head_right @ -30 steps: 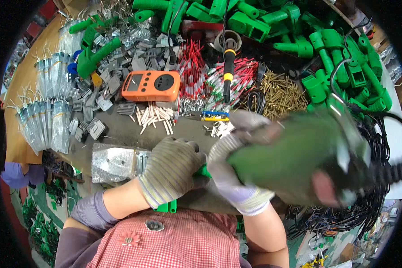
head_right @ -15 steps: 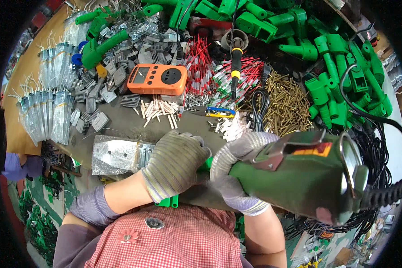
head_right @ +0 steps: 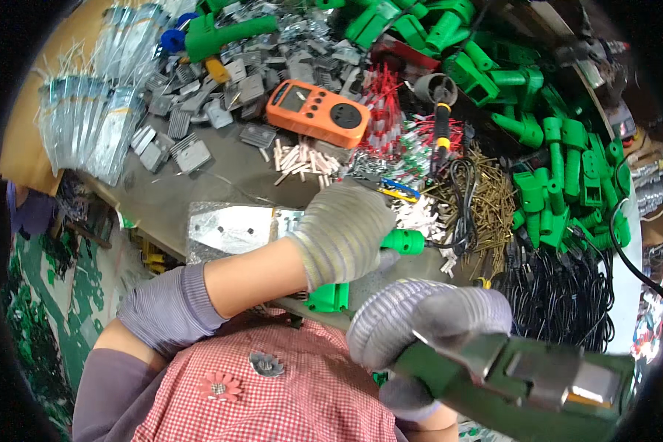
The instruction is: The person solders wires inside a tool casing using a soldering iron, installs internal components, and fastens the casing with a power screwdriver. The person then gathers assembled tools and carries them across the workshop.
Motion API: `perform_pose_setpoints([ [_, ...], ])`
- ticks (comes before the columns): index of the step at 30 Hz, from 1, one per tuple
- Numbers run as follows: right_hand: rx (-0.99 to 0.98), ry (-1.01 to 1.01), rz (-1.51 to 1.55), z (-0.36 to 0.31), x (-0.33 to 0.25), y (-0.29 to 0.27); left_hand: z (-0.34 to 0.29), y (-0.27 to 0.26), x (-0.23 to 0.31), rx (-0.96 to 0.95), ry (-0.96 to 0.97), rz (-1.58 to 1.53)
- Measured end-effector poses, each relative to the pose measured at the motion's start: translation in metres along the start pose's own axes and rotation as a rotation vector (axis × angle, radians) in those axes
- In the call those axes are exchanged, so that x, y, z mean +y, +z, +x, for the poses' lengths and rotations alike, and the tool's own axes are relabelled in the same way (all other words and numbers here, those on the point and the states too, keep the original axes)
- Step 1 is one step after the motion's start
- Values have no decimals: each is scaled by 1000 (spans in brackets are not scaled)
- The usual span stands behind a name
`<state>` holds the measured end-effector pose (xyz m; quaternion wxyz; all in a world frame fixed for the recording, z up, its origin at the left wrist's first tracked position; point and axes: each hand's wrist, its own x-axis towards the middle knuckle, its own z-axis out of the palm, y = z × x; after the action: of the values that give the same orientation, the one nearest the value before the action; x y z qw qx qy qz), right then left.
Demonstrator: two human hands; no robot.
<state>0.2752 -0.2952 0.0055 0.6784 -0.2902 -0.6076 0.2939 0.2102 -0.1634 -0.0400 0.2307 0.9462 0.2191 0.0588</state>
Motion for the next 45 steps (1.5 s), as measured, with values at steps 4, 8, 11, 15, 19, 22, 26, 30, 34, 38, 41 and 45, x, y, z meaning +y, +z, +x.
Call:
perform_pose_setpoints([
  [4,189,176,-59,-10,10,9,3,9,3,61,25,107],
  [8,144,357,-43,-12,6,7,4,19,1,97,20,120],
  [11,136,301,-10,-13,7,11,4,21,4,127,8,128],
  [15,234,222,-188,-27,16,5,4,18,6,122,-4,149],
  [19,37,-2,-7,-7,9,-4,5,20,7,127,-15,165],
  [22,109,-100,100,4,-2,24,3,22,9,150,-25,154],
  [26,-23,205,-90,-7,15,23,4,17,7,122,-59,125],
  [30,68,236,-29,-17,11,27,2,18,11,119,-43,153],
  [34,44,231,26,-5,17,35,3,18,9,94,-44,101],
  [38,166,419,44,-20,3,24,3,16,10,81,-47,118],
  [41,455,771,196,-30,-15,23,3,27,8,181,-72,120],
  [45,385,794,241,8,-29,11,-21,5,12,25,-34,-114],
])
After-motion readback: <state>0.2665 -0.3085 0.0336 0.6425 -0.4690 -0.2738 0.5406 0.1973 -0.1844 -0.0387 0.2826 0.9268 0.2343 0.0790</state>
